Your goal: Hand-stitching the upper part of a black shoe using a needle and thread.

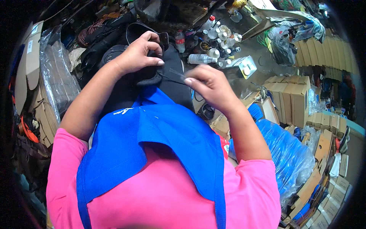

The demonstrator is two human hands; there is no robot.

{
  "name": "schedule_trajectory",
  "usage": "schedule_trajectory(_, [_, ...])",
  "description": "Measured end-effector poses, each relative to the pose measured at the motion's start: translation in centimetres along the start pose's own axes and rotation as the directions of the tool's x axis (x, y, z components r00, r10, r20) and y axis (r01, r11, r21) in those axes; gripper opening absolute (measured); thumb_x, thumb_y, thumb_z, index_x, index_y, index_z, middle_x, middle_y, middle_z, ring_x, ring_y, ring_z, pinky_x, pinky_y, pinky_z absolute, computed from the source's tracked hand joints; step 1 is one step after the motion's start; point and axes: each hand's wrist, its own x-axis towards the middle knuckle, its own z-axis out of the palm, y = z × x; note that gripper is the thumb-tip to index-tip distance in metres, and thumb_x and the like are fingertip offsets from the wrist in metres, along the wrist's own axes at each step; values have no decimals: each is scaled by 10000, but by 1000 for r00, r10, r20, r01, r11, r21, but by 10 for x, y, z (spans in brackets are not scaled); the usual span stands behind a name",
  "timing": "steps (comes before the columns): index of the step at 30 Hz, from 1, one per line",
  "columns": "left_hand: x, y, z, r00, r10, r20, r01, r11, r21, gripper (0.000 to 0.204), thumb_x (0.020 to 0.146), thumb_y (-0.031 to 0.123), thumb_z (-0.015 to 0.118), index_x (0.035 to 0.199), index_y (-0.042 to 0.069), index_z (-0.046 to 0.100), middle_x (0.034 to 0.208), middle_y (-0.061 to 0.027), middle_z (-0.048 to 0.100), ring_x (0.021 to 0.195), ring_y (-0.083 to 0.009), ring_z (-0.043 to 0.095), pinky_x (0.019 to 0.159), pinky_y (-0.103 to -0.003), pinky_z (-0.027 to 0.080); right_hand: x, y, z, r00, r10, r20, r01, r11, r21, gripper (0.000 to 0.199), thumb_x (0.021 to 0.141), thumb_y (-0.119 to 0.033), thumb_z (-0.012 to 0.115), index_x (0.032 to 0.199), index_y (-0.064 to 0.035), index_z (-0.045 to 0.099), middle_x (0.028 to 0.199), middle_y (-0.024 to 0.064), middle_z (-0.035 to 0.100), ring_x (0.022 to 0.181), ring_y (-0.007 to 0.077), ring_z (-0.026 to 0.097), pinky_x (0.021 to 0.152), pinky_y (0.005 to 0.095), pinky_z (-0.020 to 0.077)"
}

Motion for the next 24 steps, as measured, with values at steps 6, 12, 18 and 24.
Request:
schedule_trajectory(6, [6,2,-18,984,123,132,-122,992,-15,214,705,133,766,880,42,684,1043,-73,515,1013,-218,540,871,-304,444,26,14,23,986,-155,64,167,946,-276,256,785,-105,666,1028,-173,711,775,106,564,728,287,582,656,378,479])
schedule_trajectory(12, [8,3,-20,966,24,259,-3,997,-83,209,697,95,750,894,49,694,882,-55,561,897,-206,572,814,-299,453,36,16,29,990,-86,116,123,921,-370,260,762,-123,644,1012,-156,712,797,119,587,743,299,607,669,389,499])
schedule_trajectory(18, [14,2,-26,928,47,369,11,988,-153,238,730,70,686,965,83,722,854,-49,533,874,-199,553,820,-304,447,39,5,29,995,-55,80,81,921,-380,237,763,-141,632,983,-134,719,815,137,611,757,315,620,699,396,509])
schedule_trajectory(24, [14,-1,-28,912,52,408,17,986,-164,273,728,92,673,995,103,729,828,-47,519,860,-188,532,822,-302,434,40,-7,30,995,-50,85,85,868,-490,241,764,-154,605,973,-119,721,793,133,615,766,315,622,718,406,510])
